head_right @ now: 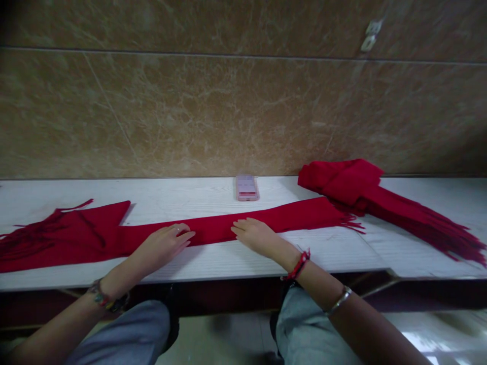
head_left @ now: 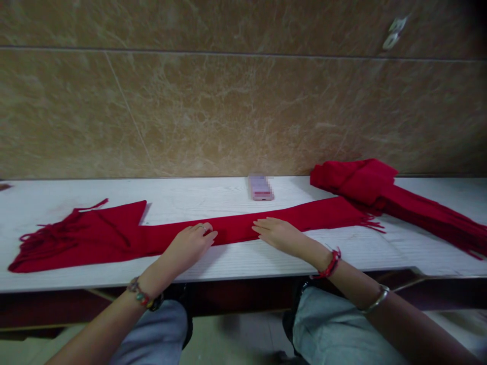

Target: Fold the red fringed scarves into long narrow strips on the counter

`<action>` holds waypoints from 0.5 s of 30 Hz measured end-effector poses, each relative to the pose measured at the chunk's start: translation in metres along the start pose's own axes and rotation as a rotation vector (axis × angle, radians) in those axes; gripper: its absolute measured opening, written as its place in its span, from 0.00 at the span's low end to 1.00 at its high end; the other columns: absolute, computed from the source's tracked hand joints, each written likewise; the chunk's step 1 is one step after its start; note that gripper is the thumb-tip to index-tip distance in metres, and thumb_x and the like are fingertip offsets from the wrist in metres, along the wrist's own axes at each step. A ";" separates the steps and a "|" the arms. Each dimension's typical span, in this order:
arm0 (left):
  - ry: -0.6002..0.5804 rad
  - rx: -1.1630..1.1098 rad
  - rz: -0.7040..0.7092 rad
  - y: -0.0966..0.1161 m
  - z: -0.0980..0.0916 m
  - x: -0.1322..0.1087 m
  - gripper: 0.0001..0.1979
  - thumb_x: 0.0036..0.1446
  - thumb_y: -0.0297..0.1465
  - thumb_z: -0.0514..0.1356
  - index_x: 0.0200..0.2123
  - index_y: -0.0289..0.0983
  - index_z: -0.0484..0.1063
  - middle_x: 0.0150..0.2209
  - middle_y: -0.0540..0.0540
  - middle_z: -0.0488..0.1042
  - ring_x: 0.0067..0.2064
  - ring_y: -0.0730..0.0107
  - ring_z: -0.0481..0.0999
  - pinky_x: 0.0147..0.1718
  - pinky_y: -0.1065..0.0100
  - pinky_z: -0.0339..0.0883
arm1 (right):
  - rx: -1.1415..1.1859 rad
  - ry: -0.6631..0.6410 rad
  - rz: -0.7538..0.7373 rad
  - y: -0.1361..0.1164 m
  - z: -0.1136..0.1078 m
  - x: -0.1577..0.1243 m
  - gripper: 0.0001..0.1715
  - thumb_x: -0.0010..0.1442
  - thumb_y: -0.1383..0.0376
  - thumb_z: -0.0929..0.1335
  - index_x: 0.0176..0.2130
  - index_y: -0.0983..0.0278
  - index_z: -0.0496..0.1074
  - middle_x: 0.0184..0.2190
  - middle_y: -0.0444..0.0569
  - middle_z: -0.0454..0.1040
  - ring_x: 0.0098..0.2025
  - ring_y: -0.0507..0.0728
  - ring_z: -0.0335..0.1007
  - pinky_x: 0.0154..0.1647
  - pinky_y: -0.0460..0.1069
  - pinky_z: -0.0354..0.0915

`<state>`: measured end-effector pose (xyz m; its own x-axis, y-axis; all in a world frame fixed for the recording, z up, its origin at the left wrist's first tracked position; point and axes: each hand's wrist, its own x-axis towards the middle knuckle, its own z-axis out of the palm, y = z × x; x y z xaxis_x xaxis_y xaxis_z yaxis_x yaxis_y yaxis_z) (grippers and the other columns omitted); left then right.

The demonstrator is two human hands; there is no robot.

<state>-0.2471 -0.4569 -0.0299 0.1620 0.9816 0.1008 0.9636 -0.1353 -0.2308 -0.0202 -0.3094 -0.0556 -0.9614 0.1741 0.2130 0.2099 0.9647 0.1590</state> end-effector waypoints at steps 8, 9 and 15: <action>-0.021 0.081 0.093 0.001 -0.003 -0.002 0.12 0.59 0.27 0.50 0.44 0.35 0.68 0.42 0.40 0.71 0.41 0.61 0.71 0.33 0.67 0.67 | -0.166 0.034 -0.051 -0.002 -0.007 -0.010 0.20 0.56 0.78 0.59 0.48 0.73 0.68 0.46 0.61 0.70 0.48 0.60 0.67 0.48 0.53 0.65; -0.026 0.086 0.098 0.000 -0.003 -0.002 0.13 0.58 0.25 0.50 0.45 0.35 0.68 0.41 0.40 0.71 0.41 0.62 0.71 0.32 0.67 0.67 | -0.166 0.043 -0.055 -0.001 -0.008 -0.011 0.20 0.56 0.78 0.58 0.47 0.74 0.68 0.46 0.61 0.70 0.47 0.60 0.68 0.47 0.53 0.66; -0.015 0.096 0.118 0.000 -0.008 -0.005 0.15 0.56 0.21 0.49 0.45 0.35 0.68 0.41 0.40 0.71 0.41 0.62 0.71 0.32 0.67 0.68 | -0.136 0.161 -0.140 0.004 -0.009 -0.019 0.20 0.56 0.78 0.58 0.47 0.73 0.67 0.45 0.59 0.71 0.47 0.58 0.68 0.46 0.51 0.67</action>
<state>-0.2459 -0.4632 -0.0229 0.2688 0.9617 0.0533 0.9131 -0.2368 -0.3320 0.0007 -0.3106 -0.0509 -0.9443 -0.0034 0.3289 0.1092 0.9400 0.3233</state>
